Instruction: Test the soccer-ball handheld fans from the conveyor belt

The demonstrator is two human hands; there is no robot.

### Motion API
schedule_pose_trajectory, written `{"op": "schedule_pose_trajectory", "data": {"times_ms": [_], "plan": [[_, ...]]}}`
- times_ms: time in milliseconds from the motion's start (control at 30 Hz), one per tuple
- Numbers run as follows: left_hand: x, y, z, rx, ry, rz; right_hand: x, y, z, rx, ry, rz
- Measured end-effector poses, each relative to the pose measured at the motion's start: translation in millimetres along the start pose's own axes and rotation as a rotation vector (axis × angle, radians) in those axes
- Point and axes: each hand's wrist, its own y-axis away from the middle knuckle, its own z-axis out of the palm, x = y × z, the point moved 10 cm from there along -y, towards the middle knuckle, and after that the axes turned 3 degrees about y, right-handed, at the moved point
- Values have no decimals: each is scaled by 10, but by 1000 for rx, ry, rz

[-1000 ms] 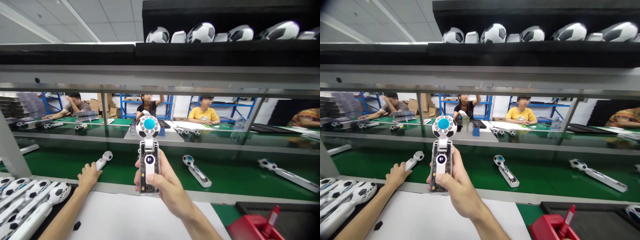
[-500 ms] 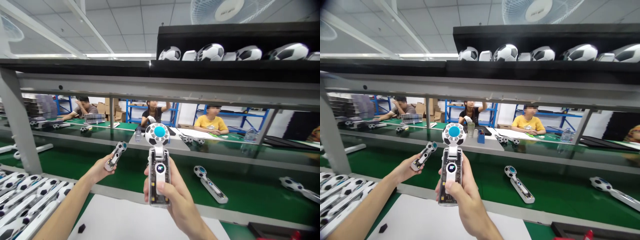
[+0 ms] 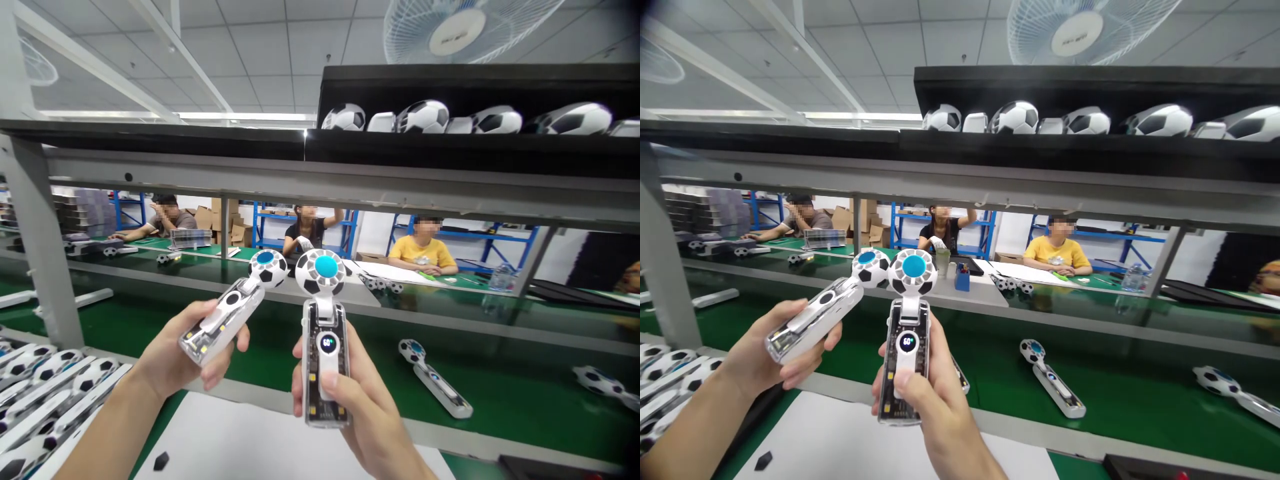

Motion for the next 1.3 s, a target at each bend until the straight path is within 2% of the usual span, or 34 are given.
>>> {"op": "schedule_pose_trajectory", "data": {"times_ms": [133, 267, 433, 633, 933, 1033, 1133, 1233, 1300], "plan": [[4, 103, 200, 9, -144, 22, -29, 28, 31, -4, 3, -2], [-68, 141, 459, -39, -185, 6, -80, 36, 5, 96, 43, -20], [-132, 140, 580, -30, -152, 17, -90, 5, -70, 147, 36, -46], [-217, 126, 615, -37, -123, 2, -70, -8, -193, 151, -14, -55], [-257, 105, 613, 32, -161, -6, -168, 6, -91, 109, -52, -95], [-260, 94, 609, 47, -190, 13, -183, 23, -86, 161, -31, -70], [-200, 92, 584, 73, -214, 93, -242, 35, -96, 227, -6, -98], [-127, 95, 556, 97, -234, 168, -380, 102, -239, 372, 70, -209], [-91, 89, 547, 98, -233, 197, -419, 161, -354, 404, 101, -233]]}}
